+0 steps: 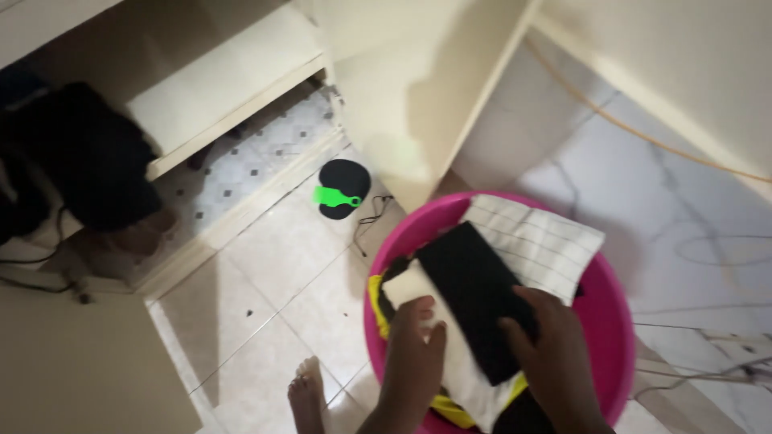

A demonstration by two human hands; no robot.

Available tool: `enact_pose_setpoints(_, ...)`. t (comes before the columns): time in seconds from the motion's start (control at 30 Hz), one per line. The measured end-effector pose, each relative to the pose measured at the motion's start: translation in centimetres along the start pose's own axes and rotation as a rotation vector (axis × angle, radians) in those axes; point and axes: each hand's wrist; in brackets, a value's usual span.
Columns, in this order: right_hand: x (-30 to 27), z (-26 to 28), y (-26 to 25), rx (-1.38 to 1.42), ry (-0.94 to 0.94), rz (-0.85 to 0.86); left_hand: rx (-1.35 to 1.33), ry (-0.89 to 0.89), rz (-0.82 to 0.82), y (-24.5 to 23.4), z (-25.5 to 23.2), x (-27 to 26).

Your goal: The recorder sorts a pile of folded clothes into a basin, carries them to a closet, and organizes them onto shelves.

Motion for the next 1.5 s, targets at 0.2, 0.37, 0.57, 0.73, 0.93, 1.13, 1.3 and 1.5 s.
enact_pose_setpoints(0.2, -0.4, 0.0, 0.7, -0.127, -0.224, 0.098, -0.045, -0.021, -0.123, 4.0, -0.8, 2.4)
enact_pose_setpoints(0.37, -0.2, -1.0, 1.0, -0.173, -0.08, 0.145, -0.565, -0.41, -0.021, 5.4, 0.0, 4.3)
enact_pose_setpoints(0.57, -0.4, 3.1, 1.5, -0.142, -0.161, 0.274, -0.815, -0.571, -0.15, 2.5, -5.9, 3.6)
enact_pose_setpoints(0.73, 1.9, 10.2, 3.4, 0.103, -0.496, 0.117, -0.836, -0.287, -0.358, -7.2, -3.7, 4.9)
enact_pose_setpoints(0.93, 8.1, 18.3, 15.3, 0.673, 0.246, 0.603, -0.785, -0.249, -0.42, -22.6, -5.7, 6.8)
enact_pose_setpoints(1.13, 11.1, 31.9, 26.6, 0.933, 0.396, 1.006, -0.687, -0.269, -0.527, -36.7, 0.2, 10.3)
enact_pose_setpoints(1.3, 14.2, 42.2, 37.2, 0.874, 0.328, 1.098, -0.609, -0.162, -0.791, -49.3, 6.3, 15.4)
enact_pose_setpoints(1.5, 19.3, 51.7, 51.3, 0.832, 0.064, 1.002, -0.315, 0.047, -0.986, -60.1, 9.8, 20.3)
Point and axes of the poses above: each hand's wrist, its own x-axis towards the middle knuckle, its own y-axis out of the palm, z = x × y, and after that the axes turned 5 degrees about y, right-handed
